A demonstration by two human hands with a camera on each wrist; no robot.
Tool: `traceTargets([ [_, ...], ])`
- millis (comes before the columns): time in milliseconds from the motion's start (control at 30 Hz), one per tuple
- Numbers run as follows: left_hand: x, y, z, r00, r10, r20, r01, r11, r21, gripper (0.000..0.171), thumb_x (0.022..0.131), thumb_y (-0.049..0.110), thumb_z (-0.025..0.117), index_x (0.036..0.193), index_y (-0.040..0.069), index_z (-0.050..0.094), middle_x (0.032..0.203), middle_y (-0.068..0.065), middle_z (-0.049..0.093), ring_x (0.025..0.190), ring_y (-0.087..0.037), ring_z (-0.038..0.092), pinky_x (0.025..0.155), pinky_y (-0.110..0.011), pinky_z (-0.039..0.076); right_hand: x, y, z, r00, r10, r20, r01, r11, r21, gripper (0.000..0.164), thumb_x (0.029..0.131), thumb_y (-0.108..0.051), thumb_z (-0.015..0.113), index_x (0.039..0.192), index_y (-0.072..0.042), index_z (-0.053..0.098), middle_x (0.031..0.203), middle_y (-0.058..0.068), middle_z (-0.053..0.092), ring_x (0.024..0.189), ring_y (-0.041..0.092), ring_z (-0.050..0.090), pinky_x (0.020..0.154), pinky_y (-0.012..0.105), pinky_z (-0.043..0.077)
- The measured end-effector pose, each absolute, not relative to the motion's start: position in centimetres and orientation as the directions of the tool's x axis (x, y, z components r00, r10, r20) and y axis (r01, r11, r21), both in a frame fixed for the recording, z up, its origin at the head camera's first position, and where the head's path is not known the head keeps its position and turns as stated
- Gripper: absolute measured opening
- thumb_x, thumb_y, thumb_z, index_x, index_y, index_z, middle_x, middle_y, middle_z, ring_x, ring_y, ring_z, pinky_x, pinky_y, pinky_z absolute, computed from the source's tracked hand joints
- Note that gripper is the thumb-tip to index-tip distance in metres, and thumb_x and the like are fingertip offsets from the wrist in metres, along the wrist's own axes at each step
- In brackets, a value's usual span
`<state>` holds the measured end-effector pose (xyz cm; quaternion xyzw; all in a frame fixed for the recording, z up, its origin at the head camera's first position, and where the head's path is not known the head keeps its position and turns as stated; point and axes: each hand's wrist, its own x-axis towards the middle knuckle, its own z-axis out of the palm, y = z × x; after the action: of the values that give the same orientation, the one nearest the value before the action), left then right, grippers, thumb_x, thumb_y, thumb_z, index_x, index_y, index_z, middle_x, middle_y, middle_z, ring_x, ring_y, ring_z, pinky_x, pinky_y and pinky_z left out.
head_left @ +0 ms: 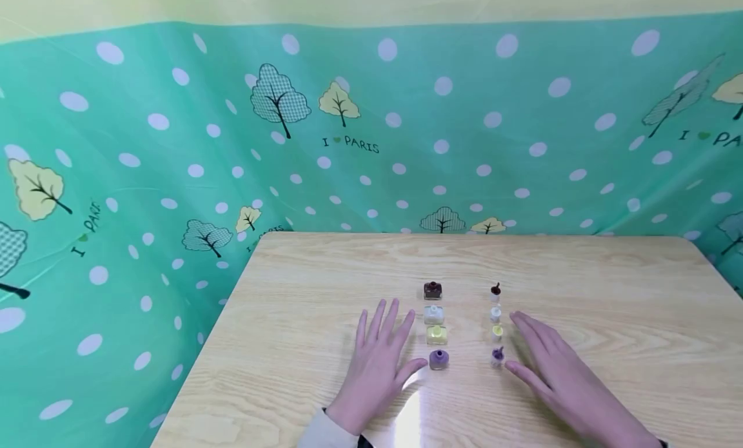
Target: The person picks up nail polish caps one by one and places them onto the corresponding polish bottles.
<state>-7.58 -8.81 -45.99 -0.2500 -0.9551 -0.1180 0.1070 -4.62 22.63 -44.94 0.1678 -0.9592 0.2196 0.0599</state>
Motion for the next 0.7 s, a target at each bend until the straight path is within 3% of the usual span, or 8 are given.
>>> traceTargets([
  [100, -7.4, -8.5, -46.0, -0.845, 0.46, 0.273, 0.516, 0.835, 0.19, 0.072, 0.097, 0.057, 0.048, 0.155, 0.016, 0.032, 0.163, -0.015, 0.025, 0.151, -0.034, 0.019, 0.12, -0.06, 0.016, -4.6, 22.6, -44.6, -0.956, -0.26, 0.133, -0.292, 0.837, -0.462, 0.073, 0.1, -0.046, 0.055, 0.157, -0.013, 0.025, 0.153, 0.018, 0.037, 0.138, 0.041, 0.037, 0.105, 0.065, 0.036],
  [200, -7.2, -8.3, -45.9, -0.843, 0.456, 0.286, 0.522, 0.823, 0.224, 0.072, 0.098, 0.056, 0.049, 0.154, 0.015, 0.032, 0.161, -0.015, 0.029, 0.148, -0.031, 0.028, 0.12, -0.055, 0.024, -4.6, 22.7, -44.6, -0.961, -0.252, 0.118, -0.277, 0.832, -0.48, 0.068, 0.099, -0.047, 0.057, 0.15, -0.008, 0.035, 0.146, 0.018, 0.044, 0.133, 0.04, 0.043, 0.101, 0.064, 0.041],
  [433, -6.7, -8.1, -45.6, -0.848, 0.408, 0.337, 0.523, 0.745, 0.414, 0.065, 0.094, 0.051, 0.062, 0.146, 0.015, 0.045, 0.15, -0.007, 0.046, 0.132, -0.027, 0.05, 0.105, -0.049, 0.047, -5.1, 22.5, -44.5, -0.964, -0.236, 0.126, -0.264, 0.775, -0.574, 0.043, 0.09, -0.032, 0.073, 0.124, -0.009, 0.061, 0.119, 0.003, 0.064, 0.103, 0.022, 0.065, 0.083, 0.041, 0.058],
  [567, -6.7, -8.0, -45.7, -0.844, 0.391, 0.368, 0.533, 0.693, 0.485, 0.059, 0.09, 0.045, 0.069, 0.138, 0.015, 0.052, 0.136, 0.0, 0.057, 0.12, -0.019, 0.059, 0.1, -0.042, 0.052, -5.6, 22.4, -44.7, -0.971, -0.231, 0.066, -0.217, 0.724, -0.655, 0.039, 0.088, -0.027, 0.076, 0.121, -0.009, 0.064, 0.113, 0.0, 0.066, 0.093, 0.014, 0.065, 0.075, 0.027, 0.058],
  [700, -6.8, -7.9, -46.0, -0.845, 0.385, 0.37, 0.534, 0.646, 0.546, 0.054, 0.088, 0.04, 0.073, 0.132, 0.014, 0.057, 0.121, 0.001, 0.066, 0.106, -0.012, 0.065, 0.091, -0.033, 0.056, -5.9, 22.3, -45.0, -0.963, -0.268, 0.017, -0.203, 0.688, -0.696, 0.038, 0.086, -0.024, 0.077, 0.118, -0.006, 0.065, 0.106, -0.003, 0.066, 0.089, 0.004, 0.06, 0.071, 0.021, 0.055],
])
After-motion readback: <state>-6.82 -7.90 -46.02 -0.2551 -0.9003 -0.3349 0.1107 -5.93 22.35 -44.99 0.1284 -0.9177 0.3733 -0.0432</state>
